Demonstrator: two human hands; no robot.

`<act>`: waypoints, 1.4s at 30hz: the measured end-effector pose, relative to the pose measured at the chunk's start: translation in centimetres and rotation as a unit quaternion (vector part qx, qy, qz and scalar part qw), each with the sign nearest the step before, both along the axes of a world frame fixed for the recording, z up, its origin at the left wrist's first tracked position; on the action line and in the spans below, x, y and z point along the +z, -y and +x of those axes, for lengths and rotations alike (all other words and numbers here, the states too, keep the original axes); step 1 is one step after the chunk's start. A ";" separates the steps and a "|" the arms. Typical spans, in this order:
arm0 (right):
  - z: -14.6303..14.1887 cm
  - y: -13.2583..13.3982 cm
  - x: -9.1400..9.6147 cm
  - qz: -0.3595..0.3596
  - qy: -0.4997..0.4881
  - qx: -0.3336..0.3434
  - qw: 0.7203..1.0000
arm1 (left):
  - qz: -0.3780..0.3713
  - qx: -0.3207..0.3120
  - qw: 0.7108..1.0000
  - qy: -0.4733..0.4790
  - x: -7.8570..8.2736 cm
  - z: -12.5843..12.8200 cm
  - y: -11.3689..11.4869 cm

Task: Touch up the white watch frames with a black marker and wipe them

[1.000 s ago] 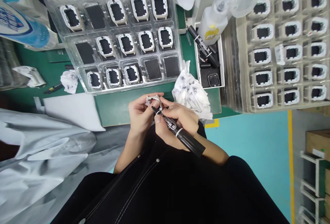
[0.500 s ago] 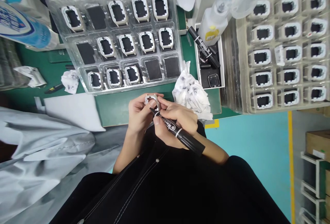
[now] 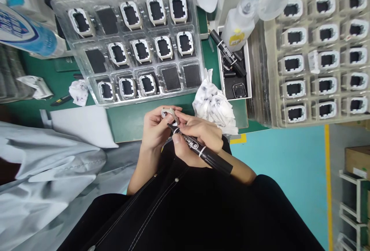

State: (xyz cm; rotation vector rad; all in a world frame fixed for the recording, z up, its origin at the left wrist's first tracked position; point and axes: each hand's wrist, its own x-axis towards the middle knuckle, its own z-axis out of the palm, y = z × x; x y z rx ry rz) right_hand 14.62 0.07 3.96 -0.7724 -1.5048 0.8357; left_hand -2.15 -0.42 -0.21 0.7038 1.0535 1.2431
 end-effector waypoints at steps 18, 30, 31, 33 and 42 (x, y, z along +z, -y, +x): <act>2.3 -0.5 -4.4 -0.051 -0.109 -0.160 0.980 | 0.020 0.011 1.000 -0.014 0.1 1.3 0.5; 3.2 -1.2 -6.4 -0.023 -0.111 -0.190 0.975 | 0.150 0.016 0.947 -0.284 2.5 1.1 0.2; 3.3 -1.2 -6.5 -0.019 -0.108 -0.192 0.975 | 0.167 0.025 0.929 -0.330 3.0 0.9 -0.1; 3.3 -1.2 -6.7 -0.020 -0.095 -0.194 0.976 | 0.187 0.050 0.900 -0.390 4.0 0.5 -0.9; 3.9 -0.6 -7.6 -0.050 -0.073 -0.211 0.973 | 0.141 0.178 0.843 -0.488 3.9 1.1 -7.9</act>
